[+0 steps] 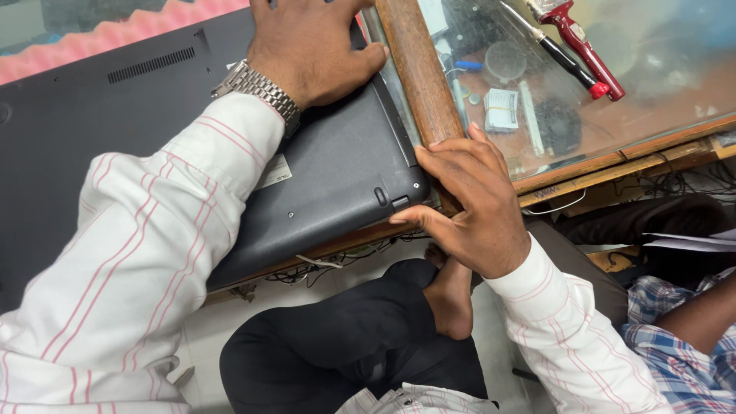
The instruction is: The person uses a screwdriver to unscrew the screws on the back cover of a laptop resting on a glass display counter, repositioning the laptop as they work around its edges. They then pry the back panel loose along the seam with their fingers and a thin tool, working the cover away from the body.
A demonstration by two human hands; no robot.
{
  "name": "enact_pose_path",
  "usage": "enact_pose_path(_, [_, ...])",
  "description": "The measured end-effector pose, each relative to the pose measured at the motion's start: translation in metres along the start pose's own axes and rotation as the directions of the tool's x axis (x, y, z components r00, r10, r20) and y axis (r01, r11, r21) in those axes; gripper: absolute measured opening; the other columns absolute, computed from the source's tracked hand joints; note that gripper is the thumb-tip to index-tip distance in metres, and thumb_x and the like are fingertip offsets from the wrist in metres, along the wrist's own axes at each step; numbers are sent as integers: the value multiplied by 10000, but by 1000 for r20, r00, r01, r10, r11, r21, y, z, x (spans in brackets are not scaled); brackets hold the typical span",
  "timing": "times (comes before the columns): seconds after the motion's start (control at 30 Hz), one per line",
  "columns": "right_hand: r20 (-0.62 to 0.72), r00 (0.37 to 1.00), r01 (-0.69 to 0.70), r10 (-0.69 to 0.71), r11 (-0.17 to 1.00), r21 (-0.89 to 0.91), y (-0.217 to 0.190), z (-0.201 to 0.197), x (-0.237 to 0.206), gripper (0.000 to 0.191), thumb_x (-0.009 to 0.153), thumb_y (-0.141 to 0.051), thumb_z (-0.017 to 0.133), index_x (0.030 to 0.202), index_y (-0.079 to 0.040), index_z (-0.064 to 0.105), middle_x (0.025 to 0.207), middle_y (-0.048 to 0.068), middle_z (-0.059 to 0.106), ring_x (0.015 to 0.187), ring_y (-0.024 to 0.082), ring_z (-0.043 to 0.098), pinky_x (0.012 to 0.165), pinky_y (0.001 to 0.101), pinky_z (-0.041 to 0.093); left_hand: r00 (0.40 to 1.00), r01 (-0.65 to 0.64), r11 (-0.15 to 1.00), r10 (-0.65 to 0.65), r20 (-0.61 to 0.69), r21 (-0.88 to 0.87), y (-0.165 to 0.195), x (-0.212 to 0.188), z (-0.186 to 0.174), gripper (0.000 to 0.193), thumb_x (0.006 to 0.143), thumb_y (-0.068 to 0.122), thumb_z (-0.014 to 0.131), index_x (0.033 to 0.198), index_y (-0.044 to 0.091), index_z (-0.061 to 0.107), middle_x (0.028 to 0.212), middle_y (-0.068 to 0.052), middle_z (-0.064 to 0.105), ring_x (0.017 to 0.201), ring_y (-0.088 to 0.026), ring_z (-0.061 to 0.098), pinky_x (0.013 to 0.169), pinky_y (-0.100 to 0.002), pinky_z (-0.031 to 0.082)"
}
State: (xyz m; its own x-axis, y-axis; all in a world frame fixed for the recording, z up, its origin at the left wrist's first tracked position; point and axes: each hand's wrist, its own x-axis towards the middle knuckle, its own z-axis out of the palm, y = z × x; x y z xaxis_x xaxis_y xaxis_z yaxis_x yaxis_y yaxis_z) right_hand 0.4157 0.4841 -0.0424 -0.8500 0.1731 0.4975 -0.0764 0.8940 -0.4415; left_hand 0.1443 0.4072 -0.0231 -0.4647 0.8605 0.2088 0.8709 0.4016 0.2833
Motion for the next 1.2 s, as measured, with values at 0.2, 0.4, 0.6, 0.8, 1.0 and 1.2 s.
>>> enact_pose_path(0.2, [151,988,34,-42,998,55,18,-6,18,978,705,-523,905,1420,40,547,1456,194,583,1418,385,431,1207,540,349,1000,-5,997,7,-19,73,7,1,-4,458,880,568,665,1167,226,764,1305,-223,576,1288,-407,448,996,-690,233])
enact_pose_path(0.4, [329,943,56,-41,998,-36,23,-7,33,1174,698,-691,832,1490,84,444,1553,235,464,1531,390,297,1252,619,169,999,33,998,-34,14,59,6,2,-3,475,859,563,673,1170,213,753,1325,-197,559,1297,-396,430,1004,-685,239])
enact_pose_path(0.6, [307,951,66,-30,992,-109,13,3,39,1377,581,-829,801,1482,124,377,1538,316,410,1500,445,280,1204,660,186,1000,24,997,-23,-12,74,4,0,-3,466,864,555,678,1167,208,754,1317,-199,559,1293,-389,439,995,-684,262])
enact_pose_path(0.8, [301,953,81,-30,984,-161,7,3,44,1378,573,-836,801,1476,120,390,1514,314,433,1473,450,316,1179,681,235,999,38,997,-39,11,66,6,1,-6,477,836,554,658,1149,206,751,1320,-199,532,1299,-387,402,982,-683,262])
enact_pose_path(1.0, [349,935,135,-62,972,-190,9,3,49,1358,577,-823,809,1461,123,400,1518,306,436,1478,436,328,1172,665,268,996,74,995,-76,44,62,7,0,-5,467,828,550,643,1131,211,750,1361,-180,499,1338,-359,380,1016,-653,261])
enact_pose_path(1.2, [405,902,189,-150,980,-59,21,-10,54,1289,658,-761,800,1499,126,389,1545,288,401,1504,419,302,1199,680,233,1000,23,997,-23,-5,77,5,1,-7,514,811,618,662,1142,234,743,1403,-189,470,1313,-382,363,1001,-661,233])
